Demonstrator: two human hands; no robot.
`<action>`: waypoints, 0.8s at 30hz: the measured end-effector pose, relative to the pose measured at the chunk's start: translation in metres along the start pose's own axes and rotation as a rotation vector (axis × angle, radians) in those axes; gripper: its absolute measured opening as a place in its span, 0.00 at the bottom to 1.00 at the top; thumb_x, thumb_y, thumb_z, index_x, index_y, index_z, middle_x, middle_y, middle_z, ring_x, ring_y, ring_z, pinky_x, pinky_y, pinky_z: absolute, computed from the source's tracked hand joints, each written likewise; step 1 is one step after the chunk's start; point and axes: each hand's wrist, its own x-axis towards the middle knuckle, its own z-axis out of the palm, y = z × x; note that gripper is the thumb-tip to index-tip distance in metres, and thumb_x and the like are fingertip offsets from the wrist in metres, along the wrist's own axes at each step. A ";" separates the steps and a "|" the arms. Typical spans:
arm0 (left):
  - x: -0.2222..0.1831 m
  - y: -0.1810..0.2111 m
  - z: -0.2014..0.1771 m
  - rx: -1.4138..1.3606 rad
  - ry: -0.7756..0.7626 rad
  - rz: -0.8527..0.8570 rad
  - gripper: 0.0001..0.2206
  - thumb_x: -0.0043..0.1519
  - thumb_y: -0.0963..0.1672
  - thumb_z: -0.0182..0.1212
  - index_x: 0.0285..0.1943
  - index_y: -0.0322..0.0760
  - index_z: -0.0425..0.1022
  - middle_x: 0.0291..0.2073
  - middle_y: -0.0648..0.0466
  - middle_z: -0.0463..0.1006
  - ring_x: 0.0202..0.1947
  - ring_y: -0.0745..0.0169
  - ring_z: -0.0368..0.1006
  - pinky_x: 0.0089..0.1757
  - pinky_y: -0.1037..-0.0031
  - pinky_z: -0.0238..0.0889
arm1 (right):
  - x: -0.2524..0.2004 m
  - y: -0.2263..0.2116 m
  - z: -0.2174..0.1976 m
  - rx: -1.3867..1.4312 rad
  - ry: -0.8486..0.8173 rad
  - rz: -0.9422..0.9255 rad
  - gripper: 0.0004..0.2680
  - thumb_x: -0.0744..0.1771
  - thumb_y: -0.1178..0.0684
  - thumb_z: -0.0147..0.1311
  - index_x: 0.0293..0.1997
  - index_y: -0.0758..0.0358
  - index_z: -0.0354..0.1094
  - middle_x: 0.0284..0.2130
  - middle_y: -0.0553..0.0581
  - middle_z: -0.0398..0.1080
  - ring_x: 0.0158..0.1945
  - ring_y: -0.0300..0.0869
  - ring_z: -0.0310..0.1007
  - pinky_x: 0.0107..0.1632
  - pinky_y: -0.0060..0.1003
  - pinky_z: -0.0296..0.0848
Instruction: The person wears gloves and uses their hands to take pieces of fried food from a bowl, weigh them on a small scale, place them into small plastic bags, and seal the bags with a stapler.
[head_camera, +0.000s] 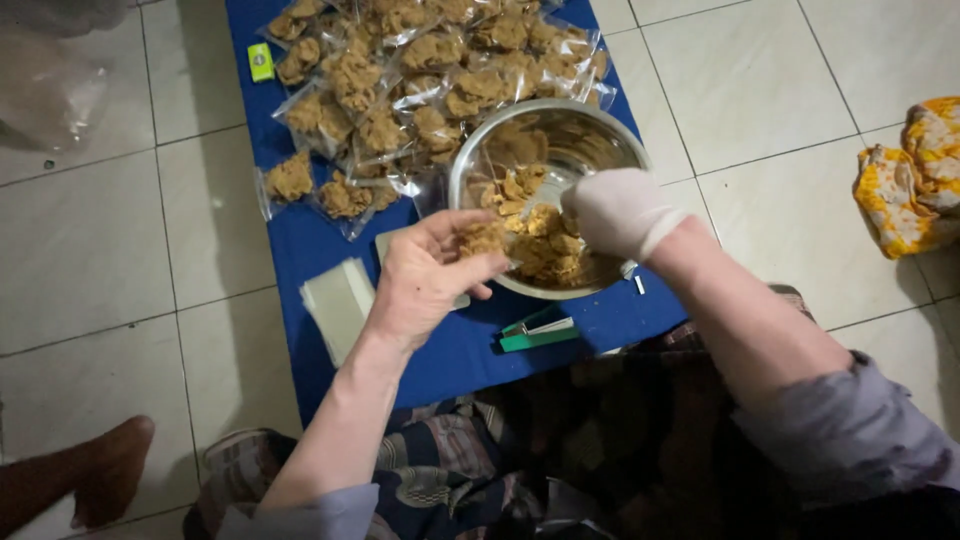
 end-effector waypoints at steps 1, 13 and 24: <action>-0.002 0.001 0.002 0.003 -0.021 0.009 0.23 0.48 0.36 0.76 0.55 0.28 0.79 0.39 0.40 0.84 0.29 0.57 0.83 0.27 0.75 0.80 | 0.006 0.002 0.017 -0.153 0.132 -0.030 0.07 0.62 0.51 0.53 0.36 0.53 0.79 0.24 0.55 0.77 0.32 0.52 0.81 0.35 0.49 0.78; -0.015 0.005 0.004 0.325 -0.022 0.141 0.18 0.52 0.36 0.72 0.53 0.38 0.83 0.39 0.45 0.87 0.40 0.56 0.83 0.36 0.69 0.81 | -0.053 -0.036 -0.084 0.298 0.287 -0.092 0.05 0.65 0.56 0.56 0.39 0.64 0.77 0.33 0.64 0.76 0.40 0.58 0.79 0.43 0.54 0.75; -0.015 0.006 0.017 0.614 -0.127 0.347 0.19 0.56 0.36 0.66 0.58 0.38 0.78 0.43 0.51 0.87 0.45 0.62 0.85 0.48 0.72 0.80 | -0.087 -0.031 -0.113 0.950 0.209 -0.616 0.06 0.64 0.56 0.61 0.44 0.57 0.78 0.58 0.58 0.71 0.63 0.46 0.69 0.56 0.42 0.84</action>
